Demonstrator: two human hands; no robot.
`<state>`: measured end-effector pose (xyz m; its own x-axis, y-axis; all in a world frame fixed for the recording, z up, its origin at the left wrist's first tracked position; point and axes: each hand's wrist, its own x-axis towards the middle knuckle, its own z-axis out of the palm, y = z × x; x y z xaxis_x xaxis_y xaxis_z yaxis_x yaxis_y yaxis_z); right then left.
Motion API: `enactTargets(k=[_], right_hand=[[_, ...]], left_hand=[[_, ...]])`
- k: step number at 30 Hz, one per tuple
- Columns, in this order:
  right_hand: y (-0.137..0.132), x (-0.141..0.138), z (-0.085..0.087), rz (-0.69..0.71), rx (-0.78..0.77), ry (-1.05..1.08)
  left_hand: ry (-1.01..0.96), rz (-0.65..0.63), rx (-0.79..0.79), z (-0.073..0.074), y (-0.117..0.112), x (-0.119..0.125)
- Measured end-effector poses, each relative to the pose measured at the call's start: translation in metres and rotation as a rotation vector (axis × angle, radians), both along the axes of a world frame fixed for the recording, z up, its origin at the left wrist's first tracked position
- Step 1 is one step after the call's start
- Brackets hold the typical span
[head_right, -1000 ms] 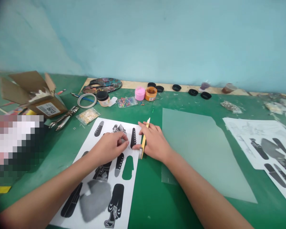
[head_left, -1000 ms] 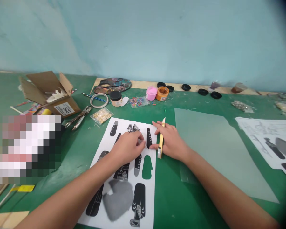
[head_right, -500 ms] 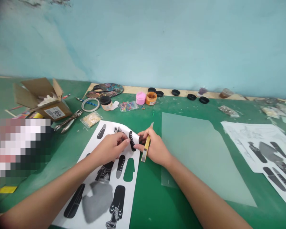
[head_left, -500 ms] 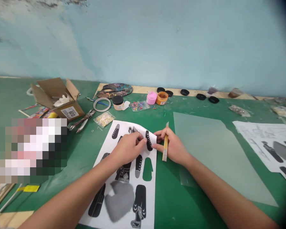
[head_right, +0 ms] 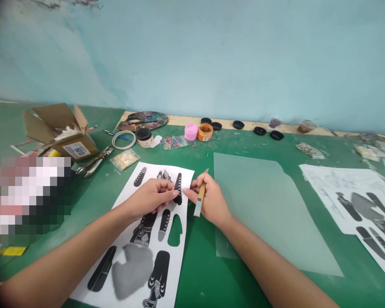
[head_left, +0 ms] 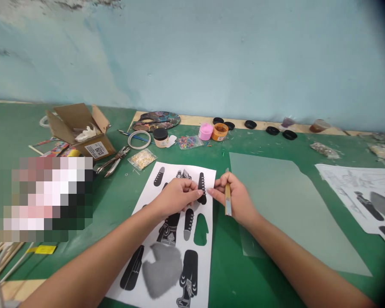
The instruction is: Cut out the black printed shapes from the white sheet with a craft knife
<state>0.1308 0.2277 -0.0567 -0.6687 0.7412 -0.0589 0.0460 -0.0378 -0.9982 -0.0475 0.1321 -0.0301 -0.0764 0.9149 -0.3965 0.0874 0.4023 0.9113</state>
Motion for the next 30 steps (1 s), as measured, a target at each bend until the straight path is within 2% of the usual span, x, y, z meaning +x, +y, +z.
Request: enactTargets(k=[5, 18, 30], right_hand=[[-0.001, 0.001, -0.001, 0.008, 0.097, -0.041], [-0.009, 0.002, 0.006, -0.067, 0.619, -0.116], [-0.013, 0.001, 0.008, -0.042, 0.521, -0.132]], left_hand=[[-0.047, 0.0, -0.036, 0.003, 0.0, -0.001], [-0.05, -0.034, -0.032, 0.002, 0.0, -0.001], [-0.015, -0.072, 0.008, 0.001, 0.0, 0.0]])
